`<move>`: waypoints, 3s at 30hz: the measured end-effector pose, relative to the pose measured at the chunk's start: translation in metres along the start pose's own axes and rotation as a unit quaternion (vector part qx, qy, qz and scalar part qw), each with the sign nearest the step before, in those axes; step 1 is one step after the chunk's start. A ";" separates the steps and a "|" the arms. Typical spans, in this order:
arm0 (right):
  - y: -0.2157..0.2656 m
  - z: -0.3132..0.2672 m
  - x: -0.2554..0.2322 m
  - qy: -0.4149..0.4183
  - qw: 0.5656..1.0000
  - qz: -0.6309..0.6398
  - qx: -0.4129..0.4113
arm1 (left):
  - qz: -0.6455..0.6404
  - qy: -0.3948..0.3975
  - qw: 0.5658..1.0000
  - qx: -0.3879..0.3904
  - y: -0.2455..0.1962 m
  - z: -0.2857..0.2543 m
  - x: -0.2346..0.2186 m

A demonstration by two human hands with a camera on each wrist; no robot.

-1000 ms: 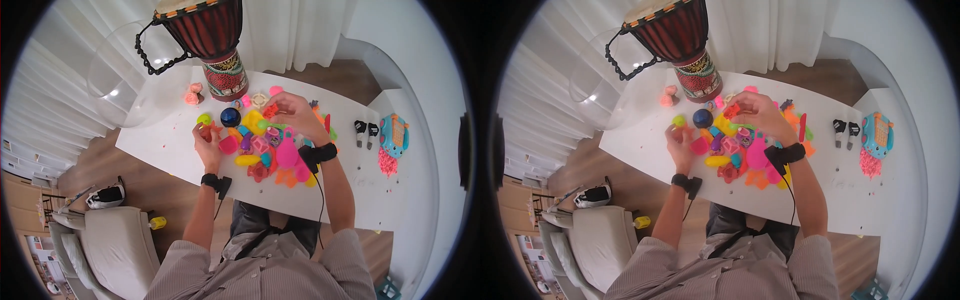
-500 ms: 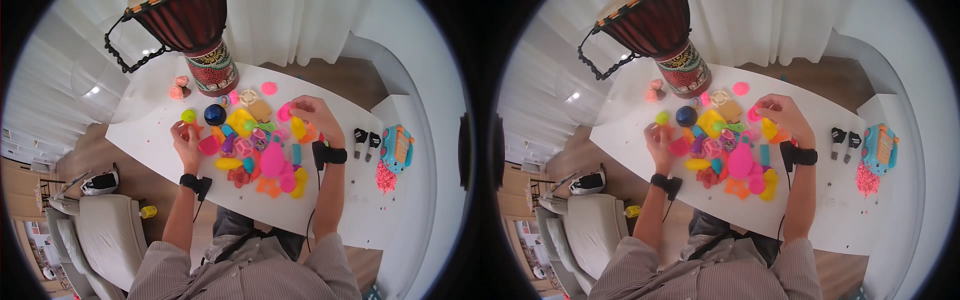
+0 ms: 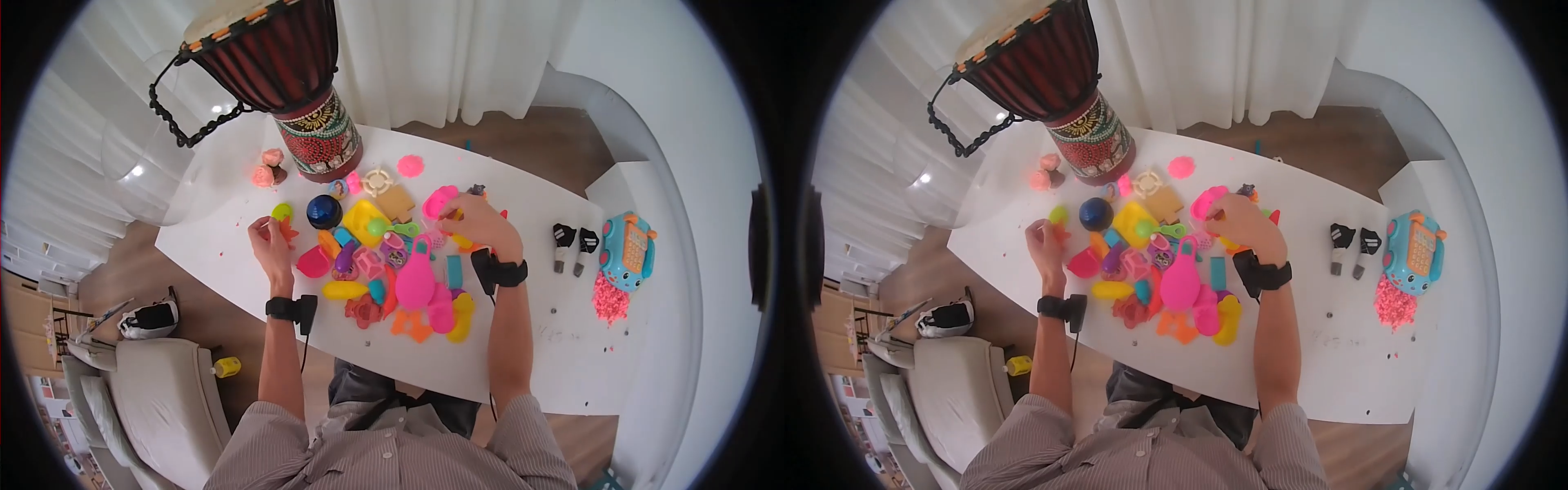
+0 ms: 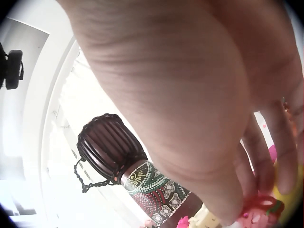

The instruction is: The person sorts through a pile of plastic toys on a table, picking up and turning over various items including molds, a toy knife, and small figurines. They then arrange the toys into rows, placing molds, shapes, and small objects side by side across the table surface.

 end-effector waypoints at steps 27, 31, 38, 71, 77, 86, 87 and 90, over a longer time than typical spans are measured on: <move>-0.003 -0.010 -0.032 -0.119 0.992 -0.038 -0.030 | 0.012 0.360 0.884 0.298 -0.173 -0.086 0.175; 0.003 -0.025 -0.048 -0.162 0.984 -0.073 0.006 | 0.155 0.418 0.835 0.323 -0.138 -0.104 0.212; -0.018 -0.029 -0.051 -0.175 0.977 -0.101 0.063 | 0.288 0.411 0.786 0.361 -0.107 -0.109 0.224; 0.040 -0.026 -0.062 -0.086 0.995 0.050 -0.022 | 0.155 0.547 0.797 0.203 -0.164 -0.117 0.198; 0.049 -0.023 -0.060 -0.082 0.981 0.172 -0.033 | 0.188 0.628 0.747 0.107 -0.190 -0.132 0.193; 0.001 -0.009 -0.034 -0.094 0.993 -0.058 -0.047 | 0.214 0.551 0.733 0.337 -0.136 -0.091 0.207; 0.002 -0.008 -0.030 -0.116 0.984 -0.111 -0.078 | 0.215 0.552 0.732 0.337 -0.130 -0.088 0.208; 0.016 -0.009 -0.009 -0.098 0.983 -0.137 -0.076 | 0.218 0.577 0.742 0.262 -0.131 -0.092 0.207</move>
Point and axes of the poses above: each hand's wrist, its own z-axis towards the middle knuckle, its own x-axis out of the palm, y = z × x, the point moved 5 cm from there along z, towards the middle knuckle, and after that the axes turned 4 degrees about -x, right-handed, at the moved point
